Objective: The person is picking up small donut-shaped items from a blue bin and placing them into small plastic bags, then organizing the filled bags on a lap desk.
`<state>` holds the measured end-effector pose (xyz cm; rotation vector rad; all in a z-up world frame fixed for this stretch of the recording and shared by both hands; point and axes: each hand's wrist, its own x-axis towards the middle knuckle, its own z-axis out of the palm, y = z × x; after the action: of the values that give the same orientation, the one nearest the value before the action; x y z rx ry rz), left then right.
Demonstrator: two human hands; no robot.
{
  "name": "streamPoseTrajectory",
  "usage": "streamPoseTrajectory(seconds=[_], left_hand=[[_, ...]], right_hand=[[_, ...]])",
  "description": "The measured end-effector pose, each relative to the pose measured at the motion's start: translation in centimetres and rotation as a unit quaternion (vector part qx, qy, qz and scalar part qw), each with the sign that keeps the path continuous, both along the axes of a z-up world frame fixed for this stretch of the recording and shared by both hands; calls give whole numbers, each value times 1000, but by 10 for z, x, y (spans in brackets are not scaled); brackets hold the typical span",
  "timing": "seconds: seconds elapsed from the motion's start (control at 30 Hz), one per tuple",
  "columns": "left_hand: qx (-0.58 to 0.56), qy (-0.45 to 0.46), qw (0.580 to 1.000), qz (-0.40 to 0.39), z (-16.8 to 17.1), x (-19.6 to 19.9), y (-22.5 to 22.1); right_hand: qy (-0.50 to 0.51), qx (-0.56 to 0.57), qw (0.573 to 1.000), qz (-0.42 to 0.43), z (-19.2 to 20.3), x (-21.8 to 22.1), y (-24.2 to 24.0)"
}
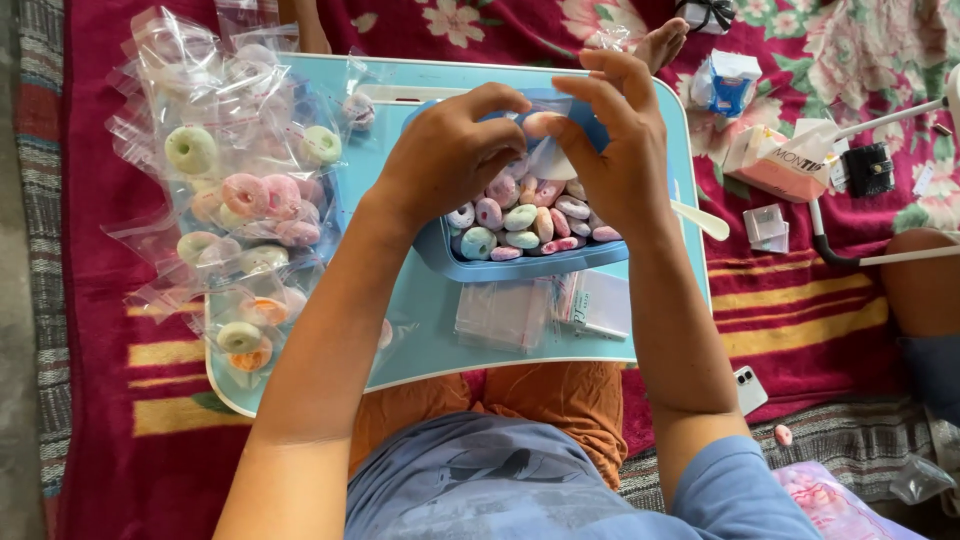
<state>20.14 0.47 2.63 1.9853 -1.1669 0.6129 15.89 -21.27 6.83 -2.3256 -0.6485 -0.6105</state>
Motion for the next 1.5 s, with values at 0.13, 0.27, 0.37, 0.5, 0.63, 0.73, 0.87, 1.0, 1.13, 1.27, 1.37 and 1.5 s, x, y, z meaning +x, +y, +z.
streamPoseTrajectory(seconds=[0.13, 0.27, 0.37, 0.5, 0.63, 0.73, 0.87, 1.0, 1.13, 1.27, 1.37, 1.5], left_hand=[[-3, 7, 1000, -1, -2, 1, 1], [-10, 40, 999, -12, -2, 0, 2], [-14, 50, 998, -23, -2, 1, 3], [-14, 60, 997, -38, 0, 1, 5], [-10, 45, 998, -40, 2, 0, 4], [-14, 54, 998, -42, 1, 1, 3], [-8, 52, 998, -29, -2, 1, 3], [-13, 49, 998, -35, -6, 4, 3], [-27, 57, 997, -53, 1, 3, 4], [-29, 63, 996, -62, 2, 3, 4], [-30, 63, 995, -68, 1, 2, 6], [-87, 100, 990, -44, -6, 1, 12]], right_hand=[[17, 8, 1000, -9, 2, -3, -5], [1, -5, 1000, 30, 6, -7, 0], [8, -43, 999, 29, 0, -5, -5], [-9, -85, 996, 19, -5, -1, -7], [-8, -58, 998, 7, 0, 1, 3], [20, -49, 999, 1, 1, 3, 5], [-4, -16, 1000, 0, 0, 2, 5], [-12, -66, 998, 3, -1, -2, 3], [22, -170, 985, -1, -7, -1, -2], [64, -197, 978, 4, -10, -2, -2], [45, -172, 984, 17, -12, -1, -4], [41, -118, 992, 19, -3, -7, -2]])
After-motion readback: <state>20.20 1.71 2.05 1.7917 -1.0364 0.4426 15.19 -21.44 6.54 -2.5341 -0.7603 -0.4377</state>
